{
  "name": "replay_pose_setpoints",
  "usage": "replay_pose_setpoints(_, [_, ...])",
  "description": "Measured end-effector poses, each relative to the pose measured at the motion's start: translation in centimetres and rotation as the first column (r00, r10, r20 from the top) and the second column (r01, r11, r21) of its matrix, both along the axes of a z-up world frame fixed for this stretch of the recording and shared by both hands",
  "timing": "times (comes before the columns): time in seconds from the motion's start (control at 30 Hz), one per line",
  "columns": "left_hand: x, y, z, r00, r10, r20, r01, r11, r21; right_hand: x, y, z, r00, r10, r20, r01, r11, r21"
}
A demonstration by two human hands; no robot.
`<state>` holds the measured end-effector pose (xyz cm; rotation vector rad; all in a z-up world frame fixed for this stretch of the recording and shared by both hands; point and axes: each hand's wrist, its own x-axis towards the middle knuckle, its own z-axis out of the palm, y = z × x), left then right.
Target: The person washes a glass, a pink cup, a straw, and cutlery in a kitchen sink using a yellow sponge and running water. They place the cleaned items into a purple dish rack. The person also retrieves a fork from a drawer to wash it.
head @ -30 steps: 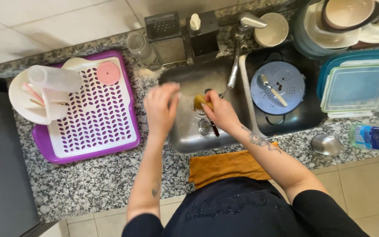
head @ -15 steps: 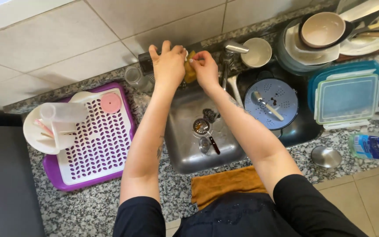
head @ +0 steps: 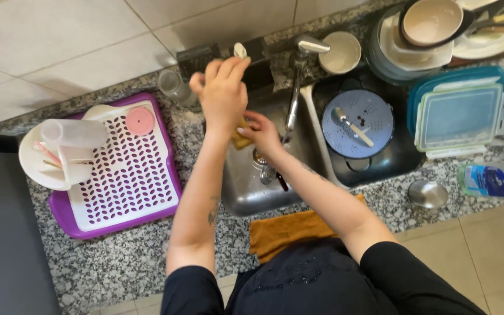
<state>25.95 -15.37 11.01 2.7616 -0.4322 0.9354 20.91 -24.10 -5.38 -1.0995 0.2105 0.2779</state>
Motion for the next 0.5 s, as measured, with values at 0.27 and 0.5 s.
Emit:
replay_pose_setpoints(0.27, [-9.3,-1.0,-19.9,0.716,0.135,-0.685,-0.369,0.906,-0.207,0.1,-8.0,1.1,0.888,-0.017,-0.459,0.153,0.954,0.26])
replay_pose_setpoints(0.5, [-13.4,-8.3,-29.7,0.513,0.264,-0.817,-0.166,0.964,0.207,-0.9,-8.0,1.1,0.983,0.043,-0.176,-0.041,0.999,0.013])
